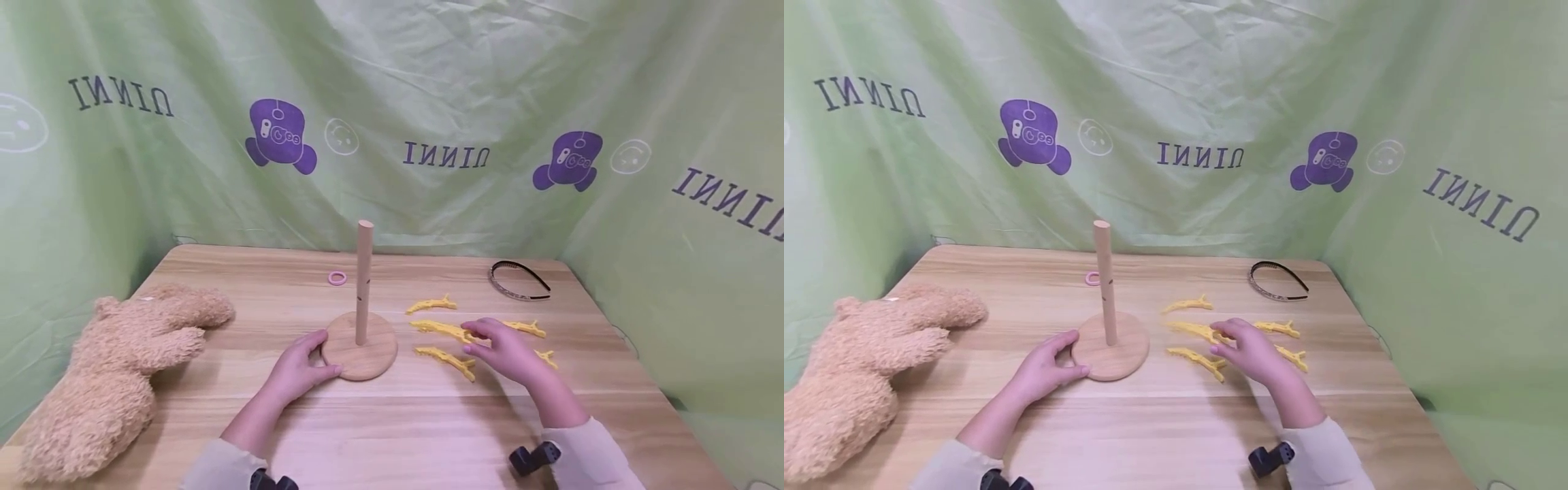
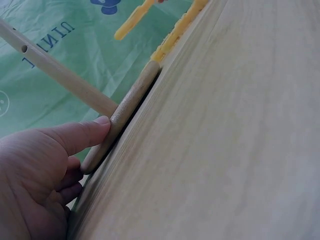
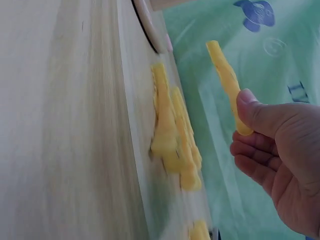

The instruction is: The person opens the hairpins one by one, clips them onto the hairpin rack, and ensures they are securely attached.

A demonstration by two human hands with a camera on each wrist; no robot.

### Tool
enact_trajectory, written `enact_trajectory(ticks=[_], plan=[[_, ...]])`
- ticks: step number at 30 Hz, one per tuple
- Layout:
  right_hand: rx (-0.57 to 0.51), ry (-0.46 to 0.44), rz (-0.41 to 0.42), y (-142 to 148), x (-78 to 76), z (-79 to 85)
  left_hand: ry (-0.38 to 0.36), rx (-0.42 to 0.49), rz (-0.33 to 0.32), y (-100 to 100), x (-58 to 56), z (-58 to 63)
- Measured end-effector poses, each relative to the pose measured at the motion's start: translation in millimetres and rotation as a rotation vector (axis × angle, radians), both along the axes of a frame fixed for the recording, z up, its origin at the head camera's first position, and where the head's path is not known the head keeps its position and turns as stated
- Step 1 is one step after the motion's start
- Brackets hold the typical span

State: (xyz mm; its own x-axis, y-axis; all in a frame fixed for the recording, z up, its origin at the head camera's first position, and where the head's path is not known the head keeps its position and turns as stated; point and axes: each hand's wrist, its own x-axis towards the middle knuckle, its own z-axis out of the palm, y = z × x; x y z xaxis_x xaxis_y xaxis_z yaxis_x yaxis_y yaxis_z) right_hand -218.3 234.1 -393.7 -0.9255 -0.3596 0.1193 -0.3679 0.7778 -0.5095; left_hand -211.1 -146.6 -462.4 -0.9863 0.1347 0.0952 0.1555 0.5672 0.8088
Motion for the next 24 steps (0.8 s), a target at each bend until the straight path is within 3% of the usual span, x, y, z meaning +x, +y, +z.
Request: enact_trajectory(ticks=[7,24], plan=[[0.057,0.013,0.042,-38.1,-18.0,1.4,0.009,0.0,0.005,0.9,0.4,0.0],[0.015,0.099,0.145,-105.9,-42.5,-18.8,0.011,-0.009,0.011,1.9,2.3,1.7]])
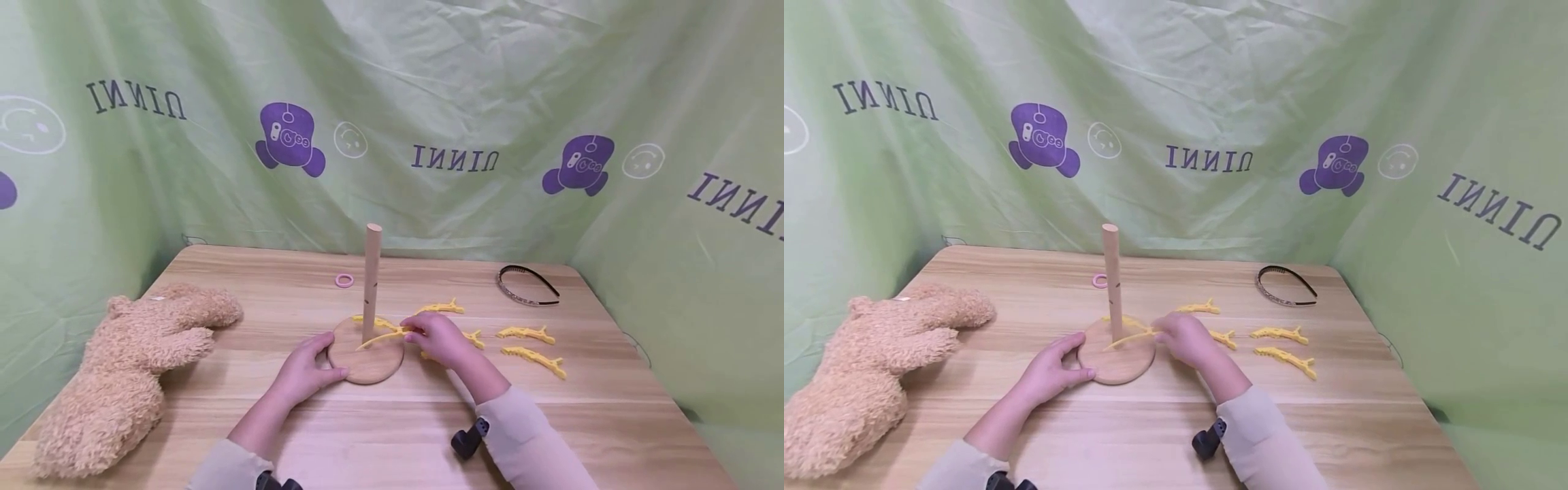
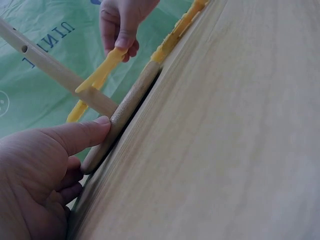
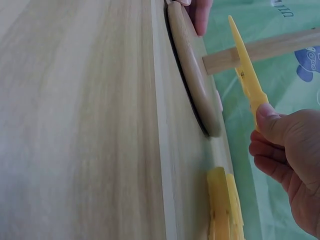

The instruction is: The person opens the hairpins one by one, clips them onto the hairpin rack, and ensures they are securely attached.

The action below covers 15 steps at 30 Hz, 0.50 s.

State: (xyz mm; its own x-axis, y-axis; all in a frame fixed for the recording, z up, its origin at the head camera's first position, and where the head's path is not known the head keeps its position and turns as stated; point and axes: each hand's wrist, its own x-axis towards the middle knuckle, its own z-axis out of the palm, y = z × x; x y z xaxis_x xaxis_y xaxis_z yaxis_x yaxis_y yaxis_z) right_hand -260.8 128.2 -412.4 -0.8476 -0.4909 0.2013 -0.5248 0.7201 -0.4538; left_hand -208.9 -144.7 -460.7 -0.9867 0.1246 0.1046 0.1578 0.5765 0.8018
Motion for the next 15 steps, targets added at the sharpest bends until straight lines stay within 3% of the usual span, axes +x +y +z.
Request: enact_trajectory(ticks=[15], plan=[[0.025,-0.023,0.05,-13.4,2.5,2.0,0.017,-0.002,0.0,-0.3,-0.7,-2.3]])
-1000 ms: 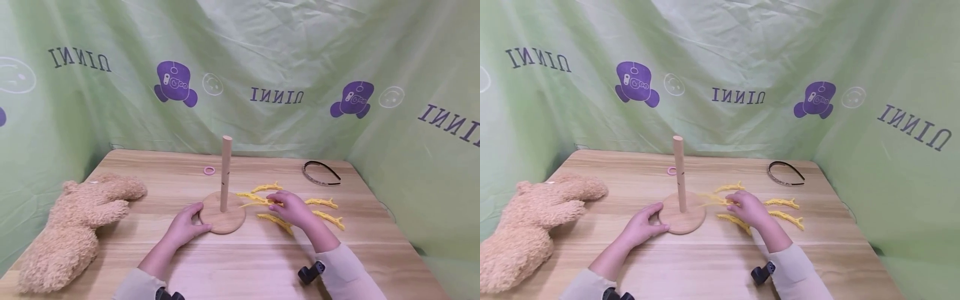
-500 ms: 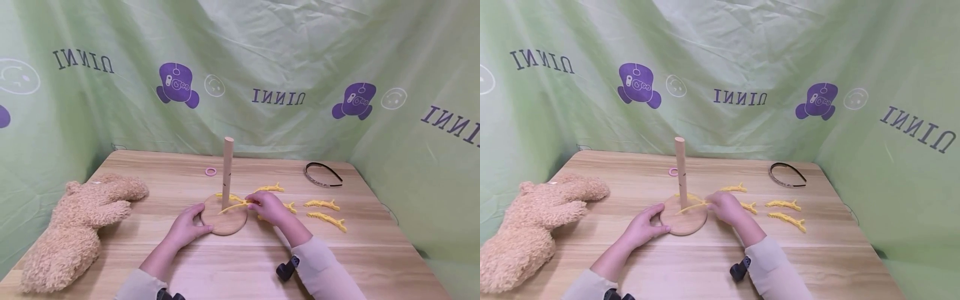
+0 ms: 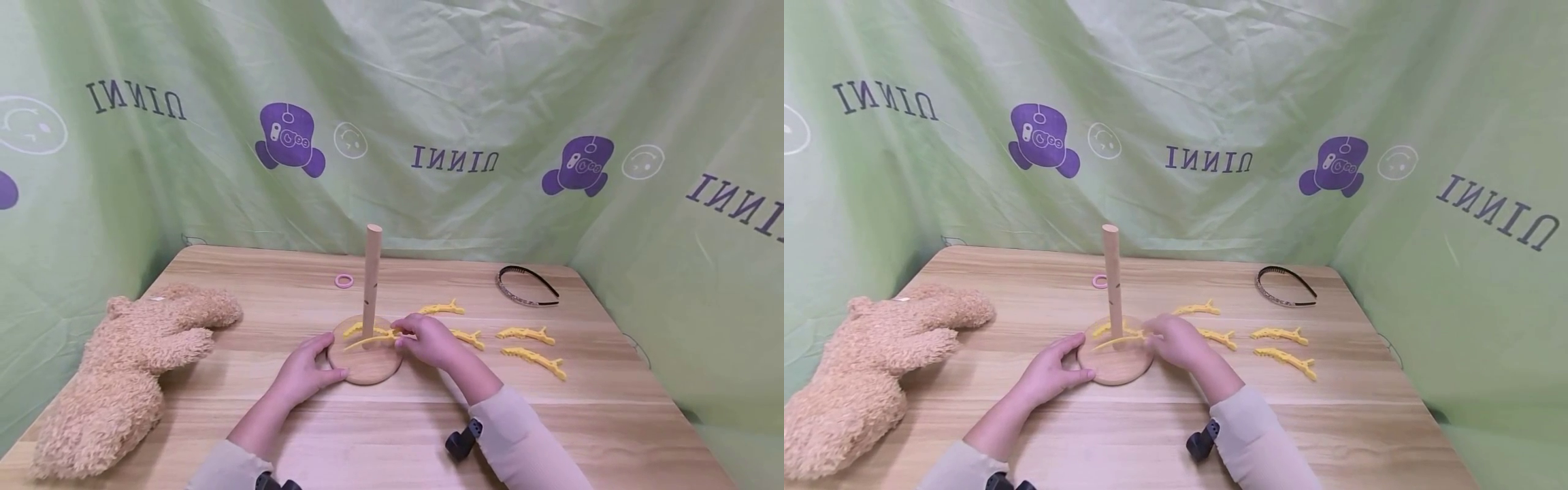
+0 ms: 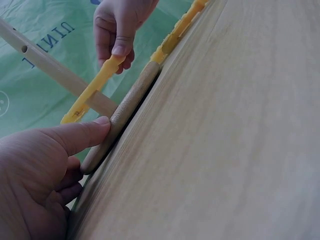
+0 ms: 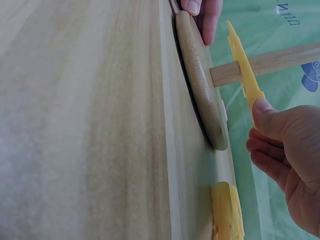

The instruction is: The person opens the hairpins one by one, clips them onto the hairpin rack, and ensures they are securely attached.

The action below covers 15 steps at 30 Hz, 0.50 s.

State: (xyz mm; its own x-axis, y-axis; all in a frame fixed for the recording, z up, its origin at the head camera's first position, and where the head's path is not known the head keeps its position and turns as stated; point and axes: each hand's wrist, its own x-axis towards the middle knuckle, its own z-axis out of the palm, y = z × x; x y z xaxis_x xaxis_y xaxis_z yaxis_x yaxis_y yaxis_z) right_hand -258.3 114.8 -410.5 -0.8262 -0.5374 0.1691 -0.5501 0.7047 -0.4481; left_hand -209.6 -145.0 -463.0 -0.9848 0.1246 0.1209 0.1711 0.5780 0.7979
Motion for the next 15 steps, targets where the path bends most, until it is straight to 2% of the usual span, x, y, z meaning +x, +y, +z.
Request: enact_trajectory(ticks=[9,15], plan=[[-0.021,-0.055,0.01,3.4,5.1,2.2,0.003,-0.004,-0.002,-0.1,-0.2,-1.1],[-0.057,-0.109,-0.032,11.5,8.7,6.3,-0.004,-0.009,0.004,-0.7,0.1,-0.8]])
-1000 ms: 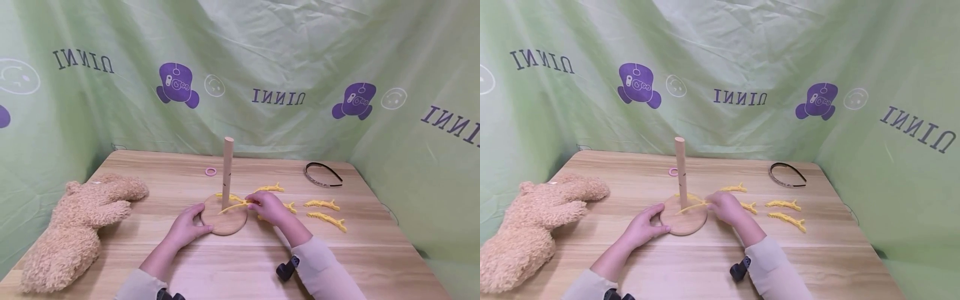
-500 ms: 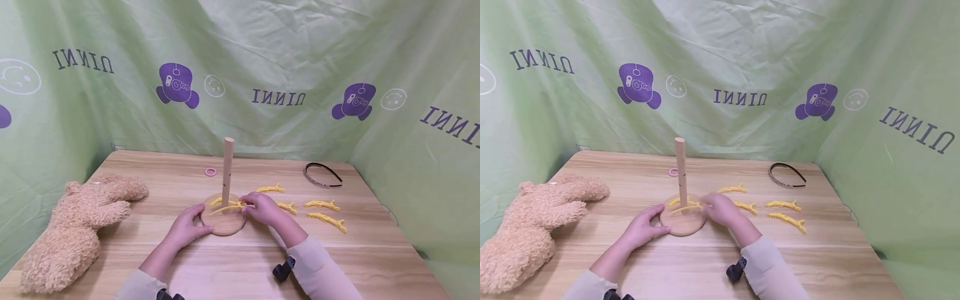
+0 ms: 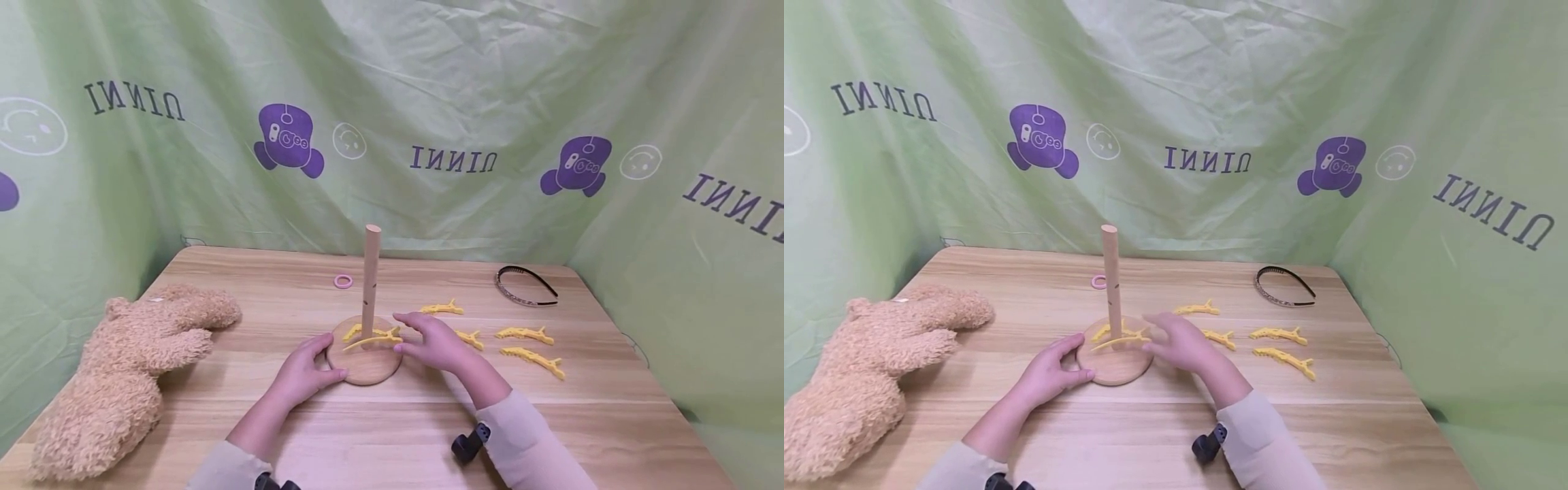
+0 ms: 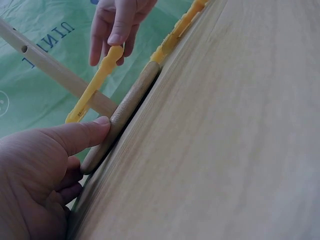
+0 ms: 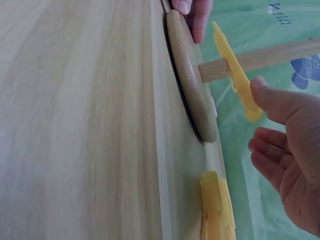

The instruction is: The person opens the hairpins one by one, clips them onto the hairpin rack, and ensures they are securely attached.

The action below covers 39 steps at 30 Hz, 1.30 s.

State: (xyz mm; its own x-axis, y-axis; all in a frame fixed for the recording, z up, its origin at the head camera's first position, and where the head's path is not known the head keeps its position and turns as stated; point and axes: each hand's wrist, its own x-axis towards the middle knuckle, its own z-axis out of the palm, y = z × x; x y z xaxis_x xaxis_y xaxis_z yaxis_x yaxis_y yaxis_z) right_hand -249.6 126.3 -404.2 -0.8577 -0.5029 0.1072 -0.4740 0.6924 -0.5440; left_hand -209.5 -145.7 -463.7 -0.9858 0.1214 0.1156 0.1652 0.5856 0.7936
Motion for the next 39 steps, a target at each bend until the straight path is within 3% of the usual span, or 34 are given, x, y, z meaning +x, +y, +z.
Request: enact_trajectory(ticks=[13,29,39], plan=[[-0.06,0.008,-0.127,61.5,16.0,1.6,-0.015,0.009,-0.001,-0.7,-0.3,1.6],[-0.085,0.028,-0.378,153.9,39.5,-12.4,-0.006,-0.007,-0.008,0.7,-0.8,1.2],[-0.081,-0.058,-0.484,199.8,52.4,-19.3,-0.004,-0.012,0.0,0.4,0.3,0.6]])
